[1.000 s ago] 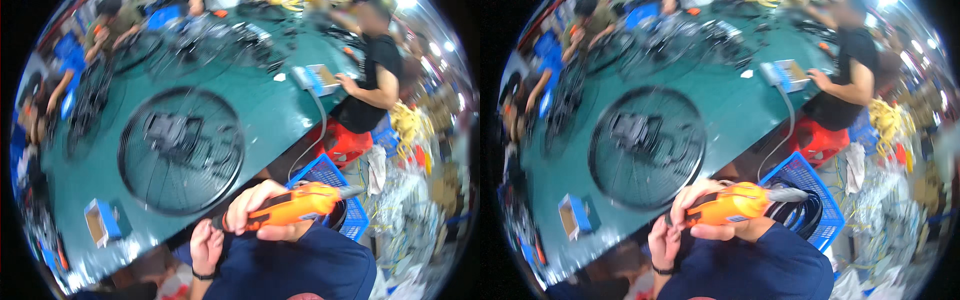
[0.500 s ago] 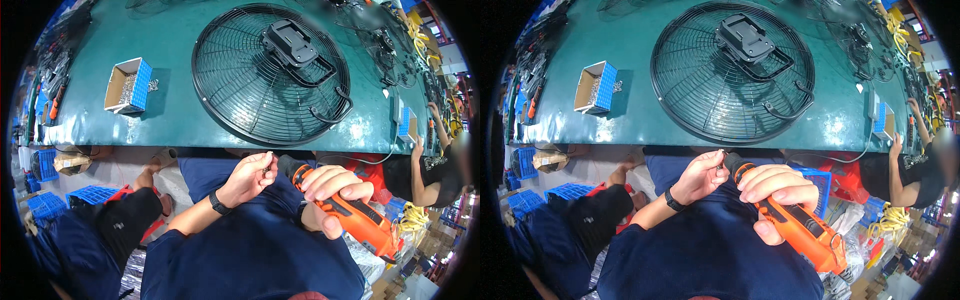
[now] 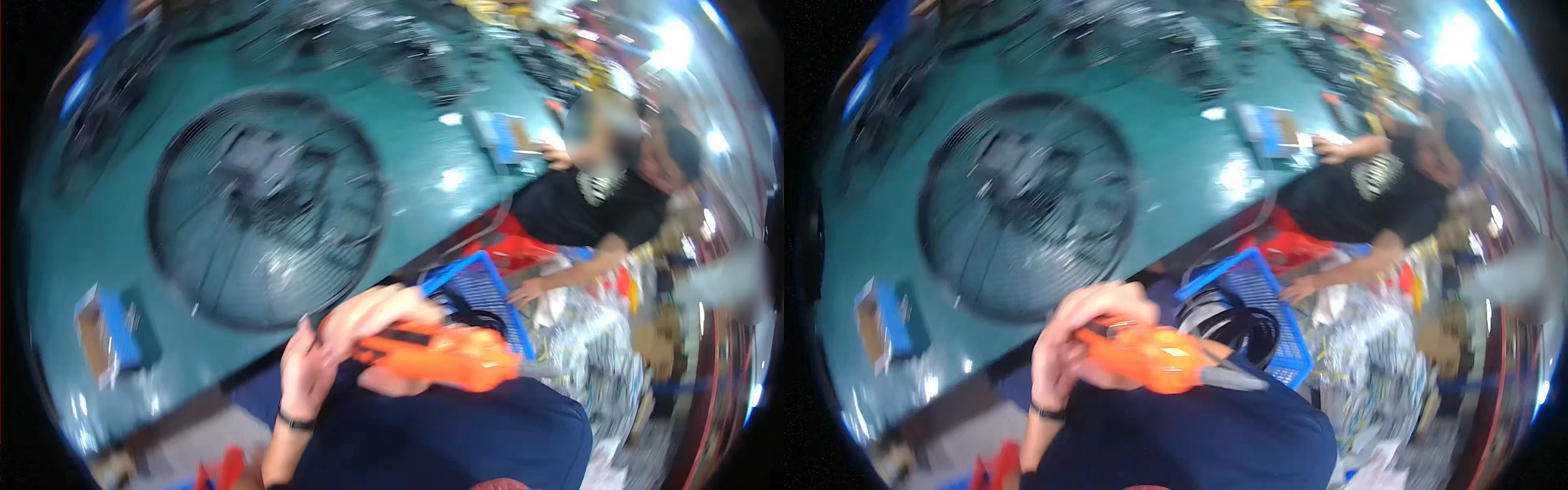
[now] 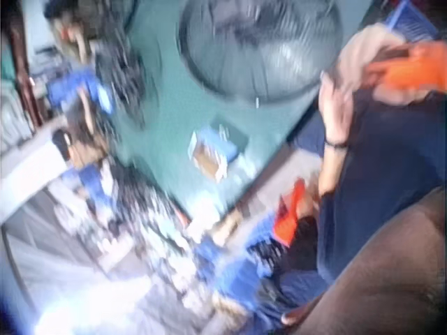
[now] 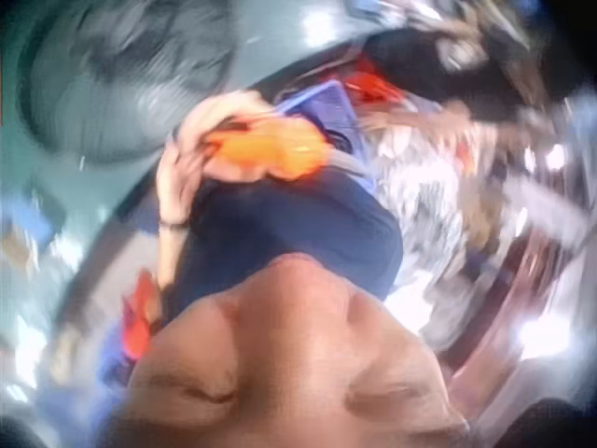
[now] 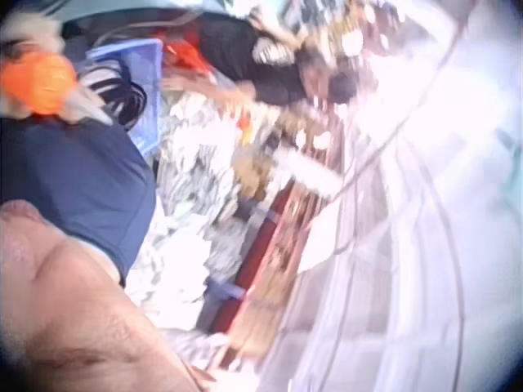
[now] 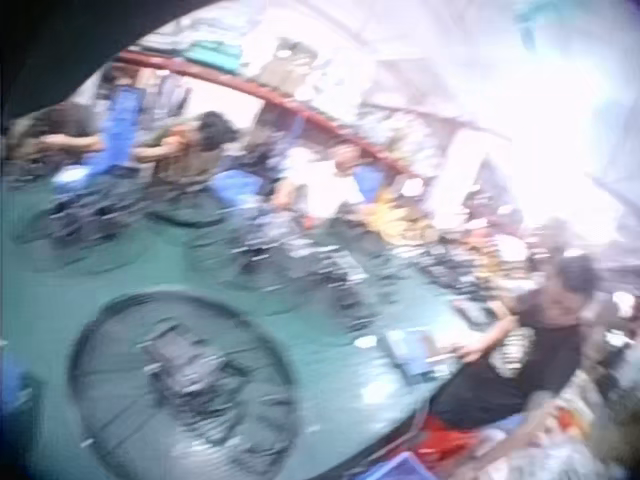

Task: Assemble the front and back guards of an industrial fan using an electric screwdriver.

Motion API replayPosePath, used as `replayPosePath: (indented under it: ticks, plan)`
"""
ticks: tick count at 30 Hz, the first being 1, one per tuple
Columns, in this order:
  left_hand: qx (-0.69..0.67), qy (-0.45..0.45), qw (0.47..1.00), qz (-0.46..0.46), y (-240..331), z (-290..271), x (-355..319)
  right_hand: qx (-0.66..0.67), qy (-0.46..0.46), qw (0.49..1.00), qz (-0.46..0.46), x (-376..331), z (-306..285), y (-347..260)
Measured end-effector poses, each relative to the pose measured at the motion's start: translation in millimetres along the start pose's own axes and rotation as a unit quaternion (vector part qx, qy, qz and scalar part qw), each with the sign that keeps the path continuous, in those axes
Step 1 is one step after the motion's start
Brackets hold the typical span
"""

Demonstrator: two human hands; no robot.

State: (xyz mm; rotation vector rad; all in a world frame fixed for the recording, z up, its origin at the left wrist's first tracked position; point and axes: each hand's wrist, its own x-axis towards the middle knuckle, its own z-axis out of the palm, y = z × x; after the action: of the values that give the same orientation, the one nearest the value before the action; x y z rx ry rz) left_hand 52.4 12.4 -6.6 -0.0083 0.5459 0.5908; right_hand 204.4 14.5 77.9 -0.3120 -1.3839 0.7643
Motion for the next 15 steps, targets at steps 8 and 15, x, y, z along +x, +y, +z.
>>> replayPosePath:
  ticks: [8,15]
  plan:
    - [0.026,0.009,0.993,0.112,-8,13,1,-0.049,0.081,0.994,0.047,14,19,11]
    - [0.314,-0.047,0.918,0.237,18,16,-25,-0.076,-0.005,0.995,0.064,25,18,20]
